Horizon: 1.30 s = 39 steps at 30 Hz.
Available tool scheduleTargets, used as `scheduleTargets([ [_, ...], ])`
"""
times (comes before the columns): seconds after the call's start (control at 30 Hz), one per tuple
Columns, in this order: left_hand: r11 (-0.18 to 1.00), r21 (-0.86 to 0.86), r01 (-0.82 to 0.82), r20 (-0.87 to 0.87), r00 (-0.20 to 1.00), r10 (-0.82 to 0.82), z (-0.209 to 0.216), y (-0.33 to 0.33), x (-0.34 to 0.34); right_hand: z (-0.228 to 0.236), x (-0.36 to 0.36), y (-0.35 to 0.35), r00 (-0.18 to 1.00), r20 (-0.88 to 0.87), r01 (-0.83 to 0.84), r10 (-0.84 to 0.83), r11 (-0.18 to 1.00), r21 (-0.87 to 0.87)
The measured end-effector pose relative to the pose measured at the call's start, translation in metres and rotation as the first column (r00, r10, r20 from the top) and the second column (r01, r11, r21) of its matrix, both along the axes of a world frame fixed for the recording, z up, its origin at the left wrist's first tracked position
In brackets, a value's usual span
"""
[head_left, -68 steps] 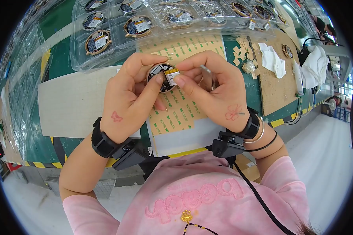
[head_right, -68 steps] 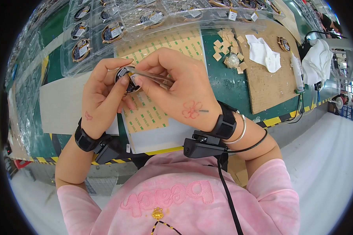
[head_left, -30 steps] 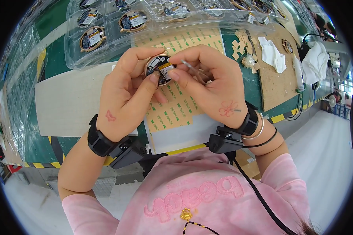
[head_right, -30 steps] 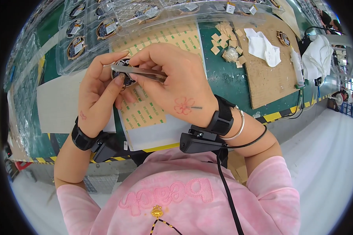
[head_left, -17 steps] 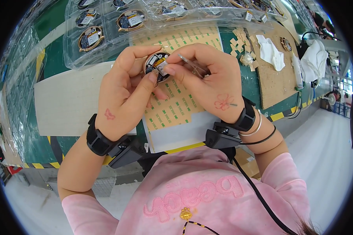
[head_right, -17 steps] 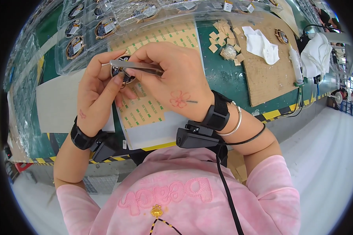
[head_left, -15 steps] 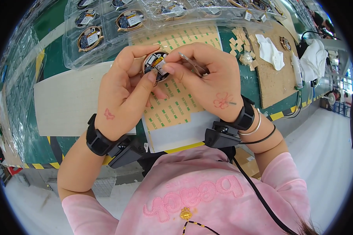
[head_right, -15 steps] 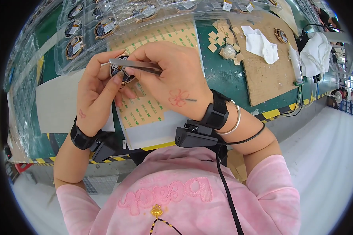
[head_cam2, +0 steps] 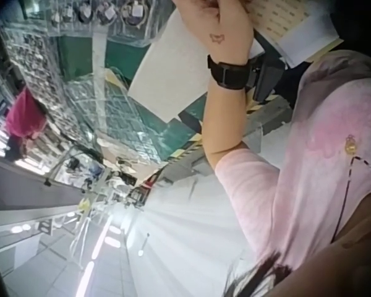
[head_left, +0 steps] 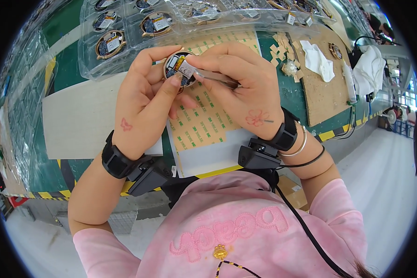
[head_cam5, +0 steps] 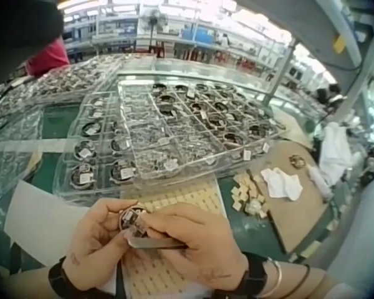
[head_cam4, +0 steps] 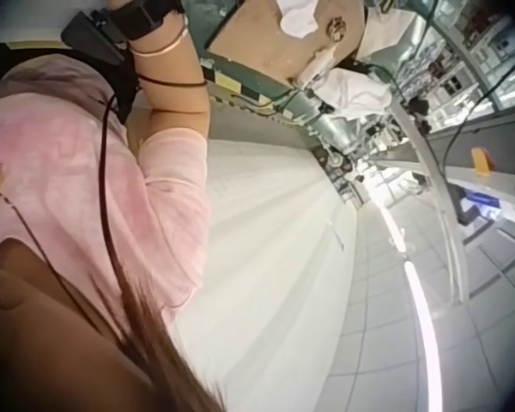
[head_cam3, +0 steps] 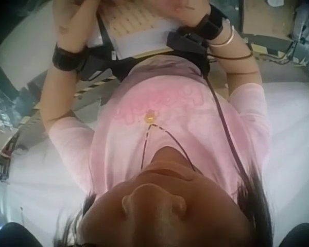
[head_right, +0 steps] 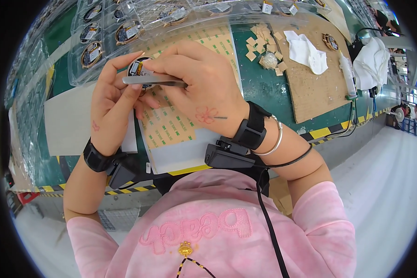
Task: The person picks up a watch component, peels a small adhesive strip from a sheet using tweezers, and presses it into the watch. They then place a battery into the watch, using the tweezers to tuck in the ribbon cable and press down the connector.
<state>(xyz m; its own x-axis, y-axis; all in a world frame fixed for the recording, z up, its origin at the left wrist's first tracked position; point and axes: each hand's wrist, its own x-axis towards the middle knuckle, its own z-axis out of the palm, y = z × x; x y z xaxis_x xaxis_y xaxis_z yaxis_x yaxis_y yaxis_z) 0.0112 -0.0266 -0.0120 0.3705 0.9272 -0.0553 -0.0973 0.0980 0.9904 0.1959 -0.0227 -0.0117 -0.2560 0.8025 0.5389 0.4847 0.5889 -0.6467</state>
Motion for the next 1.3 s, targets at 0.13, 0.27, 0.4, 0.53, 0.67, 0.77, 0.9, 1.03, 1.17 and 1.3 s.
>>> scheduleTargets([
  [0.13,1.000,-0.007,-0.008,0.012,1.000,0.008,0.001,-0.001,0.000,-0.001,0.001,0.000,1.000,0.014,-0.017,0.017,1.000,0.015],
  [0.27,1.000,0.001,-0.010,0.042,0.999,0.010,0.000,-0.001,0.000,-0.003,0.002,0.001,0.999,0.047,-0.008,0.006,0.999,0.038],
  [0.4,1.000,-0.006,-0.007,0.040,0.999,0.007,0.000,-0.001,-0.001,-0.004,0.002,0.003,0.998,0.060,-0.024,0.017,0.993,0.120],
  [0.53,1.000,-0.009,0.011,0.027,1.000,-0.011,0.001,0.000,0.000,0.000,0.003,0.002,0.995,0.089,-0.060,0.049,0.990,0.128],
  [0.67,1.000,0.007,0.019,0.004,1.000,-0.019,0.001,-0.001,0.000,0.000,0.003,0.002,0.995,0.090,-0.066,0.053,0.987,0.148],
  [0.77,0.998,0.054,0.045,-0.045,0.998,-0.042,0.002,0.001,-0.001,0.000,0.004,0.004,0.998,0.006,-0.058,0.058,0.998,-0.013],
  [0.9,0.999,0.011,0.035,0.048,0.998,-0.035,0.002,0.002,-0.003,0.017,0.001,0.002,0.979,-0.184,-0.003,-0.090,0.893,-0.451],
  [1.03,0.999,-0.008,0.043,0.006,0.999,-0.043,0.004,0.002,-0.002,0.013,0.010,0.006,0.976,-0.217,-0.129,-0.007,0.785,-0.606],
  [1.17,0.996,-0.027,0.079,-0.012,0.997,-0.080,0.002,0.003,-0.004,0.022,0.011,0.005,0.985,-0.171,-0.133,0.021,0.723,-0.678],
  [1.3,0.984,0.169,0.061,-0.102,0.994,-0.044,0.000,-0.002,0.004,0.023,0.008,0.000,0.985,-0.172,-0.100,-0.028,0.721,-0.686],
])
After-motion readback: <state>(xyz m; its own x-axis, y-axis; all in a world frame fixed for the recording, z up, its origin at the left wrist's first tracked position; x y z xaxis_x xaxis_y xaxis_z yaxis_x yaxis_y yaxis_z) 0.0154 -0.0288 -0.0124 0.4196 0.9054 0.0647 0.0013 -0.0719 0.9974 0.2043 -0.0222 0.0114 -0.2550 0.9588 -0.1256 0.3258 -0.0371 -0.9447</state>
